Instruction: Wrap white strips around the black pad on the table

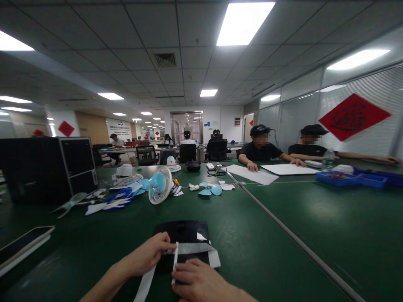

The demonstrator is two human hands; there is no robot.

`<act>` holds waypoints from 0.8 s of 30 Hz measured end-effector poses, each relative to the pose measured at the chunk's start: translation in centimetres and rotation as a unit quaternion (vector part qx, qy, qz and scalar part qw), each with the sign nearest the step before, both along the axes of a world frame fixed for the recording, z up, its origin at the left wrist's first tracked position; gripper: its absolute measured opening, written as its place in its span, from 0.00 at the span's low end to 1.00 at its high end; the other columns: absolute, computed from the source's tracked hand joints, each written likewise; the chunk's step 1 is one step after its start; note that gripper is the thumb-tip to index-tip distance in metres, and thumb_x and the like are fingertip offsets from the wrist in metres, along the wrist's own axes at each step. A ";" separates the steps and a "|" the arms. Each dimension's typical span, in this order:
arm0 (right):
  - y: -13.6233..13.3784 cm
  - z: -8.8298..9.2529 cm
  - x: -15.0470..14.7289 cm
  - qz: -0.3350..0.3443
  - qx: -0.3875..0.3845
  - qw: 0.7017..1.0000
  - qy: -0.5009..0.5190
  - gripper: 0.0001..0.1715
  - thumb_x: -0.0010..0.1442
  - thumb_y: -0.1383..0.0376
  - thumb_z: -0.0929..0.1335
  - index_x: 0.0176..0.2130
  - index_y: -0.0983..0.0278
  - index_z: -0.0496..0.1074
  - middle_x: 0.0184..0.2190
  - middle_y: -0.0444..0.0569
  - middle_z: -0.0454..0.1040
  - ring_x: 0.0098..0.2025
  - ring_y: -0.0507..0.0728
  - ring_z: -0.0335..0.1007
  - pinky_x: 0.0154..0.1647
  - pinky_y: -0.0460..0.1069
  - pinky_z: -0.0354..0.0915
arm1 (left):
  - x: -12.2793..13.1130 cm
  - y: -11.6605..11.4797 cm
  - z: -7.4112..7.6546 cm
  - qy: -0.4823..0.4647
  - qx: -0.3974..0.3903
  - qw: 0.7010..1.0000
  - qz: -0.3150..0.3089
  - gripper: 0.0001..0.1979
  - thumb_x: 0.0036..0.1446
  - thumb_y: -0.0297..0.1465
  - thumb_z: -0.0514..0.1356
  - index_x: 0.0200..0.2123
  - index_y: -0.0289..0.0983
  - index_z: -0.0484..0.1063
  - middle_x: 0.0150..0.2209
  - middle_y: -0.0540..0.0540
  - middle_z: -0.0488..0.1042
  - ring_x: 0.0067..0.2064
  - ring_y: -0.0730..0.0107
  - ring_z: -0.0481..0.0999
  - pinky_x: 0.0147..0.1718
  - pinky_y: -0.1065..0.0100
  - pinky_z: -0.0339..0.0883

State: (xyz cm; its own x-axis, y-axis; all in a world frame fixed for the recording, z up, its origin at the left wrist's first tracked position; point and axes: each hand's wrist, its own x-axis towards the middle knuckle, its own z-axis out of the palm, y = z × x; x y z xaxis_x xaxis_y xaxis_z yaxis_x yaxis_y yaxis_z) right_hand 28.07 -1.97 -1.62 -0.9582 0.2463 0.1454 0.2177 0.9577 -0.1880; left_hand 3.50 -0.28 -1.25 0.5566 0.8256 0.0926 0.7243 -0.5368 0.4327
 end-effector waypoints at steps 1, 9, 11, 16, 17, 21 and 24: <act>0.0 0.1 0.0 -0.003 -0.004 1.000 0.002 0.22 0.65 0.61 0.60 0.56 0.61 0.67 0.59 0.52 0.65 0.62 0.60 0.56 0.62 0.55 0.51 | 0.1 -0.1 0.1 0.003 -0.001 1.000 0.001 0.30 0.51 0.17 0.45 0.50 0.48 0.70 0.43 0.48 0.65 0.45 0.68 0.65 0.47 0.67 0.59; 0.2 0.4 -1.1 -0.124 -0.060 0.990 0.027 0.27 0.63 0.58 0.62 0.60 0.64 0.62 0.60 0.54 0.64 0.62 0.61 0.57 0.63 0.55 0.52 | 0.5 -0.6 0.7 0.022 0.012 1.000 0.001 0.27 0.51 0.18 0.46 0.48 0.47 0.70 0.43 0.48 0.66 0.45 0.69 0.66 0.47 0.68 0.59; 0.5 0.2 -1.5 -0.131 -0.057 0.989 0.038 0.27 0.64 0.57 0.61 0.59 0.64 0.63 0.60 0.54 0.64 0.62 0.61 0.57 0.63 0.54 0.51 | 0.5 -0.5 0.7 0.023 0.016 1.000 0.002 0.26 0.51 0.18 0.46 0.47 0.47 0.71 0.42 0.49 0.66 0.45 0.69 0.66 0.45 0.69 0.60; 0.7 0.6 -1.2 -0.137 -0.074 0.987 0.046 0.29 0.63 0.58 0.62 0.61 0.63 0.60 0.62 0.53 0.60 0.63 0.60 0.54 0.64 0.54 0.50 | 0.3 -0.4 0.6 0.027 0.021 0.999 0.007 0.21 0.55 0.21 0.48 0.45 0.47 0.71 0.42 0.50 0.66 0.44 0.70 0.66 0.44 0.69 0.59; 0.6 0.9 -0.9 -0.143 -0.078 0.986 0.045 0.29 0.63 0.58 0.62 0.61 0.62 0.60 0.62 0.53 0.60 0.63 0.60 0.55 0.64 0.54 0.50 | 0.2 -0.4 0.6 0.027 0.021 0.999 0.008 0.20 0.56 0.23 0.48 0.45 0.47 0.72 0.42 0.50 0.67 0.44 0.70 0.66 0.44 0.69 0.59; 0.7 1.4 0.5 -0.176 -0.070 0.981 0.045 0.26 0.64 0.59 0.61 0.59 0.62 0.63 0.59 0.52 0.65 0.60 0.60 0.59 0.63 0.55 0.53 | -0.4 -0.4 0.6 0.030 0.025 0.999 0.010 0.15 0.60 0.28 0.49 0.43 0.47 0.73 0.43 0.50 0.67 0.45 0.70 0.67 0.43 0.70 0.59; 1.1 1.3 1.2 -0.187 -0.070 0.979 0.051 0.24 0.65 0.59 0.60 0.58 0.59 0.65 0.58 0.49 0.66 0.58 0.59 0.62 0.61 0.53 0.56 | -0.8 -0.3 0.4 0.039 0.024 0.999 0.020 0.13 0.62 0.32 0.50 0.42 0.46 0.74 0.44 0.50 0.68 0.45 0.70 0.68 0.43 0.70 0.60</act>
State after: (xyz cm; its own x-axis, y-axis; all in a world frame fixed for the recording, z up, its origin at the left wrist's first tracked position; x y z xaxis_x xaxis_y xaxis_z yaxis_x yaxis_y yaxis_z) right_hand 29.26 -0.91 -0.27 -0.7801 0.6005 0.1758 0.5205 0.7787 -0.3503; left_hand 2.74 -0.54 -0.81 0.5310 0.8424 0.0914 0.7754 -0.5265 0.3487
